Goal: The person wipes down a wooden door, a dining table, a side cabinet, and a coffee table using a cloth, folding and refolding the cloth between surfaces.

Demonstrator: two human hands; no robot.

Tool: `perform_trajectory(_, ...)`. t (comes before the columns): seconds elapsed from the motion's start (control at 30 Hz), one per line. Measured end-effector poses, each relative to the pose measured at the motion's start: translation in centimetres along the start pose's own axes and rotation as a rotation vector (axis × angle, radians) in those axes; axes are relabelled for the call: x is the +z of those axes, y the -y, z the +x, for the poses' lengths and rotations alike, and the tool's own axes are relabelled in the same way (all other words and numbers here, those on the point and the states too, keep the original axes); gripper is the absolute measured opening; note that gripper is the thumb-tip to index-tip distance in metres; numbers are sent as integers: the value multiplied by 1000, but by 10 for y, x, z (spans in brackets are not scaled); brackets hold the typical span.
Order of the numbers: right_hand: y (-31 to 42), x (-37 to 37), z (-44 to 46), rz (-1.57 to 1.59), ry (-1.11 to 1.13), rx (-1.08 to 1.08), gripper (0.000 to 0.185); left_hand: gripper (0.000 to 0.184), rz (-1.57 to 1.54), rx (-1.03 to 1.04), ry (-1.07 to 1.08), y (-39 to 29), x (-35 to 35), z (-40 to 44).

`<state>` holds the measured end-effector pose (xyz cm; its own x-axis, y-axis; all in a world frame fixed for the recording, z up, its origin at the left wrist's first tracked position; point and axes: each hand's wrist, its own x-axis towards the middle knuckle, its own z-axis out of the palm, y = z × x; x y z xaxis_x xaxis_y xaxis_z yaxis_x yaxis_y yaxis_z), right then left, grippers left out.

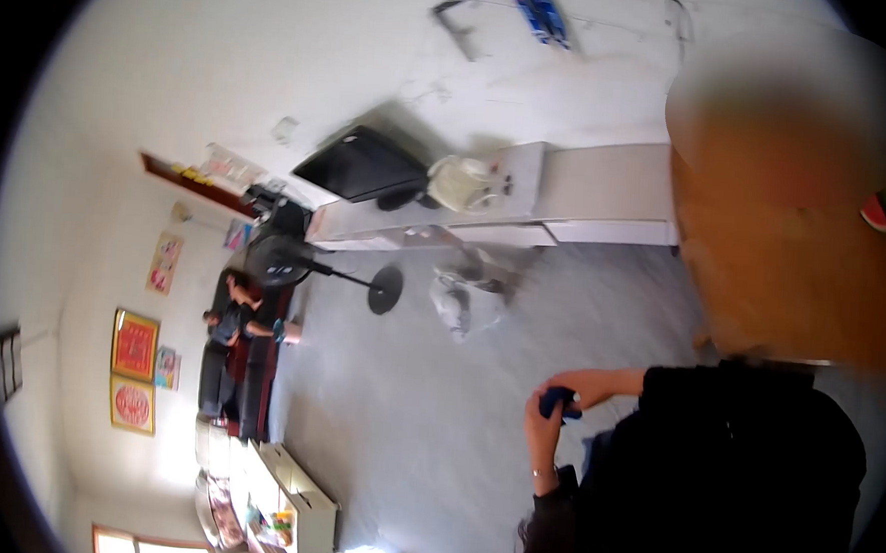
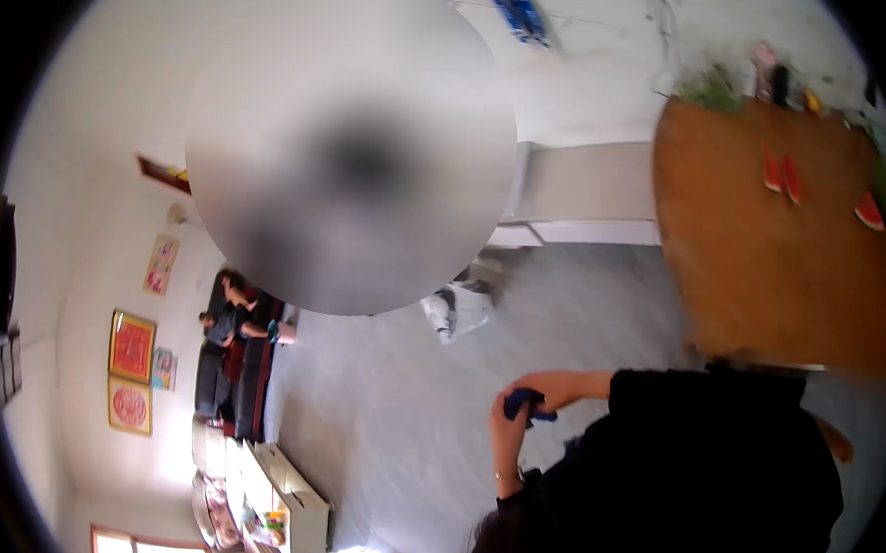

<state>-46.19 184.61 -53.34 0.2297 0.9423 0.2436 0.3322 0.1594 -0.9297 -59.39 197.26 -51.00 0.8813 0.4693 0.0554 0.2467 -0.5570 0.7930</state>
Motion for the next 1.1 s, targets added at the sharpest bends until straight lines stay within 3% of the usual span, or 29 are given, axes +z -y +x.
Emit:
perform_trajectory(0.2,-16,-89,-52,-241,-305,279,48,26,-20,178,287,-54,66,83)
perform_trajectory(0.3,-29,-116,-82,-264,-555,365,41,31,-42,100,448,-92,95,112)
perform_trajectory(0.37,-43,-130,-103,-330,-764,375,32,34,14,183,577,-103,118,136)
perform_trajectory(0.47,-30,-147,-134,-284,-917,530,30,30,-32,397,650,-104,159,165)
perform_trajectory(0.57,-47,-155,-164,-242,-1088,533,26,28,-53,541,798,-127,190,186)
perform_trajectory(0.7,-57,-163,-196,-220,-1203,712,26,29,-22,700,987,-156,231,214)
perform_trajectory(0.8,-40,-179,-205,-202,-1411,656,28,33,14,818,1202,-176,273,253)
perform_trajectory(0.9,12,-194,-211,-248,-1532,856,33,36,-66,1037,1341,-214,314,274)
perform_trajectory(0.97,46,-210,-213,-291,-1598,1032,39,41,82,1227,1372,-259,330,286)
perform_trajectory(1.1,97,-231,-220,-484,-1884,926,30,37,39,1485,1267,-337,357,293)
